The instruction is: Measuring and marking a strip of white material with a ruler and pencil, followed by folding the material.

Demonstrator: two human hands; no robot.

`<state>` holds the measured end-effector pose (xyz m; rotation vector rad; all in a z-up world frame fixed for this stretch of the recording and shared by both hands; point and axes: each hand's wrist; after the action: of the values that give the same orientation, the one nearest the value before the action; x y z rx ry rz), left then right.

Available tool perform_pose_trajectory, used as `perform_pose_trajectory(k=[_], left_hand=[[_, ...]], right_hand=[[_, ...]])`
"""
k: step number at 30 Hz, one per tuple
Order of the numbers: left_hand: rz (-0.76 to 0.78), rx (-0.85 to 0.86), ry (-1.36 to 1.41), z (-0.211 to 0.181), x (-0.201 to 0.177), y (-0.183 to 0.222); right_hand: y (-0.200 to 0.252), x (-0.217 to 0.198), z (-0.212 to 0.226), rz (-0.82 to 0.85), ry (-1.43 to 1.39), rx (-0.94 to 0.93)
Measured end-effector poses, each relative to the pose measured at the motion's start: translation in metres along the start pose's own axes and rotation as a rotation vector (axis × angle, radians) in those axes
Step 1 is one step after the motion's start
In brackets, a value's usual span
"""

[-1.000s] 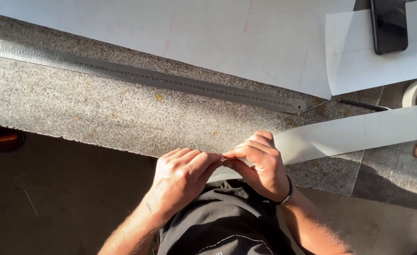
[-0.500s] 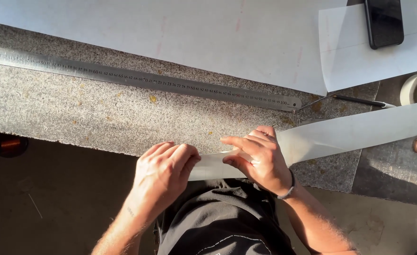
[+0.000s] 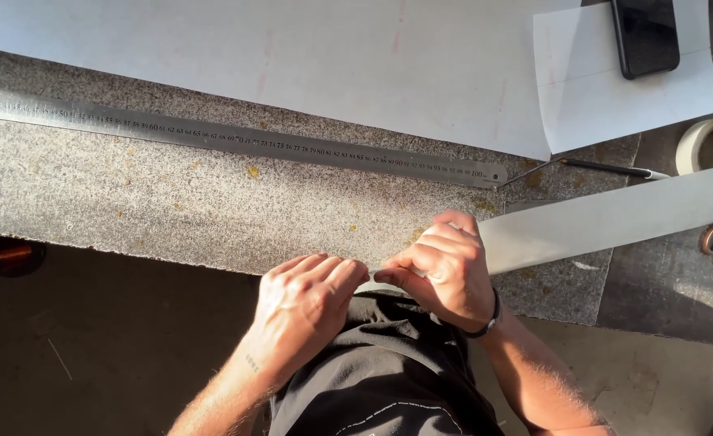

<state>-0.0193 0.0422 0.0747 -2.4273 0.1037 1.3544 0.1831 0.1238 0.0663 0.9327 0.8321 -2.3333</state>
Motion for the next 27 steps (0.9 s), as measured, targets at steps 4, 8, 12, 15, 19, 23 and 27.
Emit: perform_pose_trajectory(k=[4, 8, 12, 15, 19, 23, 27], left_hand=[[0.053, -0.055, 0.022, 0.008, -0.01, -0.002], [0.148, -0.15, -0.025, 0.022, -0.006, 0.007], [0.121, -0.065, 0.036, 0.008, 0.002, -0.005], [-0.029, 0.02, 0.046, 0.006, 0.022, -0.004], [-0.084, 0.075, 0.048, 0.002, 0.029, -0.004], [-0.118, 0.119, 0.046, 0.003, 0.028, -0.002], [-0.083, 0.045, 0.013, -0.001, 0.009, -0.01]], right_hand=[[-0.004, 0.0, 0.0, 0.036, -0.09, 0.072], [0.019, 0.012, -0.023, 0.049, -0.051, 0.026], [0.017, 0.005, -0.012, 0.041, -0.114, 0.018], [0.018, 0.006, -0.009, -0.014, -0.134, 0.099], [0.018, 0.002, -0.012, -0.024, -0.101, 0.101], [0.011, -0.004, -0.015, -0.029, -0.111, 0.102], [0.011, 0.0, -0.019, -0.062, -0.116, 0.069]])
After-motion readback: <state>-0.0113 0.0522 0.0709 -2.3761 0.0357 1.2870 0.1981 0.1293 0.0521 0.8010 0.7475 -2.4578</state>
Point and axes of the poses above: each hand's wrist, its own y-axis away from the middle knuckle, its own x-axis out of the palm, z = x × y, and after that the axes turned 1 degree about x, right-handed
